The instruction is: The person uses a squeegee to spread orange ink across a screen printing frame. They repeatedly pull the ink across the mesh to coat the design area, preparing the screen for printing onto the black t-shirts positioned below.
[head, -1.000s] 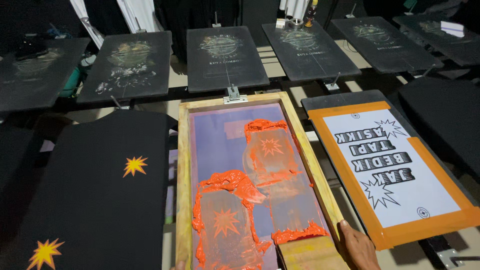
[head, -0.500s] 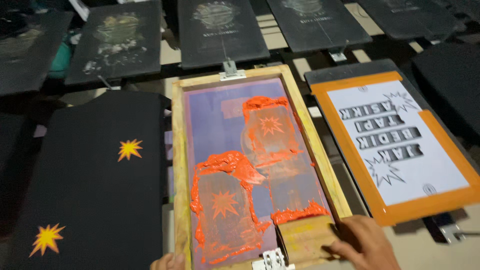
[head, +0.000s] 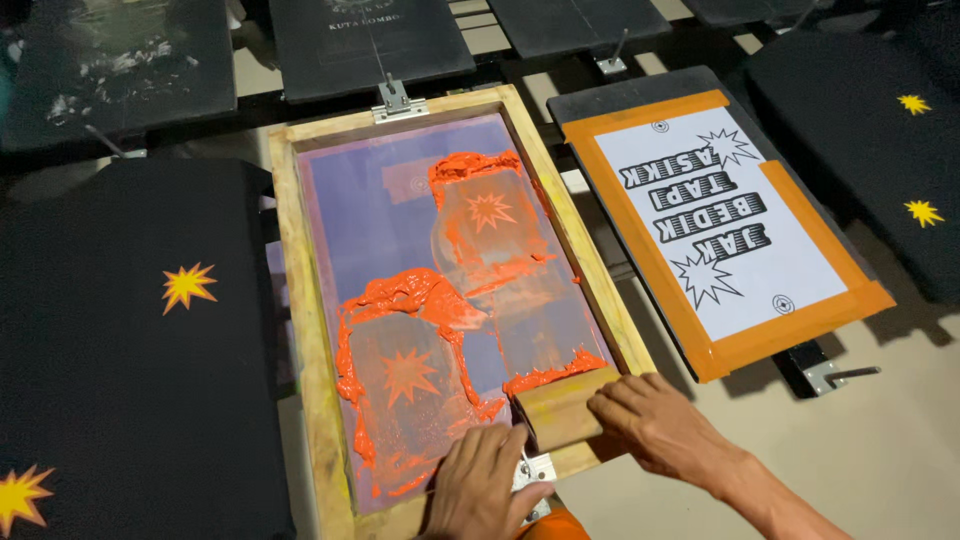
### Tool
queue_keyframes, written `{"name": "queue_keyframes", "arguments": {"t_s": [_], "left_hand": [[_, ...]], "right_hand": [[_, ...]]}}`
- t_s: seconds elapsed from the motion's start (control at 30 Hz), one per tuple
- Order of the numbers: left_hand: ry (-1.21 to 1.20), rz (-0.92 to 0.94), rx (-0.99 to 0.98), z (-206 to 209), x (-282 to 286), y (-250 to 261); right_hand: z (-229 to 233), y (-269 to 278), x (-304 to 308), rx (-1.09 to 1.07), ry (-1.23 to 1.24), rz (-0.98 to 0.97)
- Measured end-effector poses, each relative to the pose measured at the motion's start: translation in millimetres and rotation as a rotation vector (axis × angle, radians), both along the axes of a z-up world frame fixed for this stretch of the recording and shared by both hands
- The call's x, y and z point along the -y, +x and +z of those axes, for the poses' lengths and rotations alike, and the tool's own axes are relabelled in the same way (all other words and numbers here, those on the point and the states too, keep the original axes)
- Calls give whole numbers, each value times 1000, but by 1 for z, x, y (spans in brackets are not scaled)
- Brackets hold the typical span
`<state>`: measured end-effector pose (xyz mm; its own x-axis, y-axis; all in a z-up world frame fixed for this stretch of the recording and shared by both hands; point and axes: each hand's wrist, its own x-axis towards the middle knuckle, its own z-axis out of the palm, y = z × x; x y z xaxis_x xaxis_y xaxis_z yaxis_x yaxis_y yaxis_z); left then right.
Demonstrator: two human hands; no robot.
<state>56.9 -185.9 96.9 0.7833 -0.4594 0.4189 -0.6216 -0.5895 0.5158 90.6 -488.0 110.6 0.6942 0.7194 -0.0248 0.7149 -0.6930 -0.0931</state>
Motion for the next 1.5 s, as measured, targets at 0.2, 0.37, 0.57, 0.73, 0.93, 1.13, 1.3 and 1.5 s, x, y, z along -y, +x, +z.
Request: {"name": "queue_keyframes", "arguments": {"t_s": [0.2, 0.37, 0.57, 0.73, 0.93, 1.13, 1.3, 1.5], "left_hand": [[204, -80, -39, 1, 42, 37], [209, 176, 193, -25, 76, 34], [204, 130, 253, -47, 67, 39], [376, 134, 197, -12, 42, 84], [230, 198, 409, 34, -41, 153], [100, 91, 77, 34, -135, 219], [-67, 16, -39, 12, -168, 259], [73, -5, -132, -21, -179, 237]], "right_hand": [[3, 29, 4, 35, -45, -68], [22, 47, 13, -94, 100, 9], [20, 66, -4, 129, 244, 95], [20, 95, -30, 223, 245, 90], [28, 160, -96, 202, 243, 81], [6, 210, -181, -76, 151, -121], [-18, 214, -222, -89, 7, -329], [-16, 204, -232, -161, -79, -358]]}}
